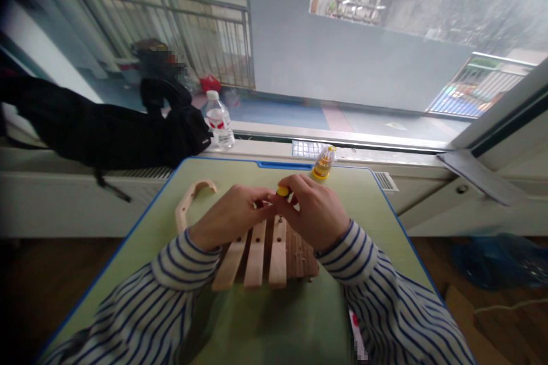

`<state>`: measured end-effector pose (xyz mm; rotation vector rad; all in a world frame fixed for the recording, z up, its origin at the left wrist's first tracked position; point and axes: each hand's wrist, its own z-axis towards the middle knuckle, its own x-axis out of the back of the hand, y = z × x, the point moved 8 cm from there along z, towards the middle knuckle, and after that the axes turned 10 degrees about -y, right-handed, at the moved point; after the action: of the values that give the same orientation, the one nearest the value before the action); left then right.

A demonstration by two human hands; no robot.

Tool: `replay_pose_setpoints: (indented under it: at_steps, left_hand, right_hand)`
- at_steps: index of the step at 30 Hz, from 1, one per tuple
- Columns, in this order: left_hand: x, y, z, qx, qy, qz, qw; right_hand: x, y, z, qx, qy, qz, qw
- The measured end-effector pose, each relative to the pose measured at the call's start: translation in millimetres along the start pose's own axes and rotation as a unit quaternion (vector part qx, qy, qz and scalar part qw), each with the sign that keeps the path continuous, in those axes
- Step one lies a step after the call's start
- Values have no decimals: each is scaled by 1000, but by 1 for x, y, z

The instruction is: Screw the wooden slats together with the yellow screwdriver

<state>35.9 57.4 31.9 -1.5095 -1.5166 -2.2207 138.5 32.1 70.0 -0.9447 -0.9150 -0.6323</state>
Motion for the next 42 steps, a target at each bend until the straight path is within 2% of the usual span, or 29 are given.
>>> replay_pose_setpoints:
  at_steps: [4, 9, 28, 35, 42]
  left_hand:
    - [1, 0, 0, 0, 0, -3, 1000]
    - [-2, -1, 1, -7, -12, -9, 1000]
    - [-4, 3, 1, -47, -31, 4, 998]
    - [-4, 6, 0, -61, -37, 5, 997]
    - [-6, 2, 1, -46, -27, 6, 999]
  right_hand:
    - [3, -11, 0, 42, -50, -4, 998]
    - [6, -16, -1, 76, -52, -10, 996]
    - [3, -3, 1, 41, -8, -6, 999]
    - [0, -2, -2, 51, 30, 5, 998]
    - [1, 0, -3, 49, 50, 12, 997]
